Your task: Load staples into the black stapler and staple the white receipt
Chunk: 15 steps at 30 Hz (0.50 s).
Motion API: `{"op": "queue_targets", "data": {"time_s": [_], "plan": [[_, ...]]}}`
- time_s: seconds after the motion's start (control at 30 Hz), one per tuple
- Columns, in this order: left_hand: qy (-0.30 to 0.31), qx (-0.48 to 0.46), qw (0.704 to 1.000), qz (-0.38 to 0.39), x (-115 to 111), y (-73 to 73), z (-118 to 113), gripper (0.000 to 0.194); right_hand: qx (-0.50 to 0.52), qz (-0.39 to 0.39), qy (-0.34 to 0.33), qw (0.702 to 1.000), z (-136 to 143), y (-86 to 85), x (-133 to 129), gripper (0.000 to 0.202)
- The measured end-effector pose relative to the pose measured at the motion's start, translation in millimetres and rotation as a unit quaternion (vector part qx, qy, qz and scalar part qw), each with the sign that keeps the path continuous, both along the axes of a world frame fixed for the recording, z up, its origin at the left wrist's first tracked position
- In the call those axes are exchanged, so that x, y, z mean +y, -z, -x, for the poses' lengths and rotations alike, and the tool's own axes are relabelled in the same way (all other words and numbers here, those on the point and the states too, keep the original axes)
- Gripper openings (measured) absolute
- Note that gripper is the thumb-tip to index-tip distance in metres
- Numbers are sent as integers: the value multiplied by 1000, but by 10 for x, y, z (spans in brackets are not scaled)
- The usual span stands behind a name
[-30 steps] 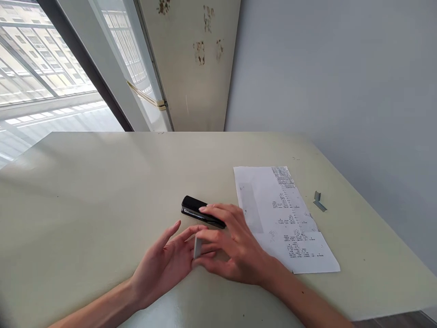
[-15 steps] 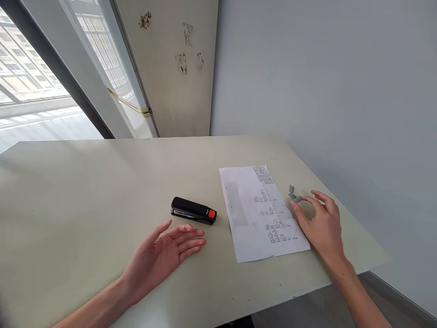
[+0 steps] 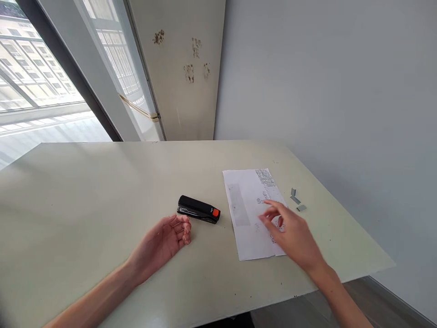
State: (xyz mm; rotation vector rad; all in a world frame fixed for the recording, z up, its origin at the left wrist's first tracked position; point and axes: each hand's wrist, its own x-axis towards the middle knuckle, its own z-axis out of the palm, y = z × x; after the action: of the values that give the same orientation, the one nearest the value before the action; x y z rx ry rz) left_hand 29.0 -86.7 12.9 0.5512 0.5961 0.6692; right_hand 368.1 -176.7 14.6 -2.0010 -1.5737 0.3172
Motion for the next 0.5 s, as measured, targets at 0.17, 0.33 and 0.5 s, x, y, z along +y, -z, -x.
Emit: {"op": "queue_targets", "data": {"time_s": [0.17, 0.33, 0.5], "plan": [[6, 1, 1000, -12, -15, 41, -5, 22, 19, 68, -142, 987, 673, -67, 232, 59], [8, -5, 1000, -6, -24, 91, 0, 24, -106, 61, -167, 978, 1086, 30, 615, 38], [15, -2, 1000, 3, -46, 143, 0, 25, -164, 72, -163, 970, 1447, -53, 1107, 27]]}}
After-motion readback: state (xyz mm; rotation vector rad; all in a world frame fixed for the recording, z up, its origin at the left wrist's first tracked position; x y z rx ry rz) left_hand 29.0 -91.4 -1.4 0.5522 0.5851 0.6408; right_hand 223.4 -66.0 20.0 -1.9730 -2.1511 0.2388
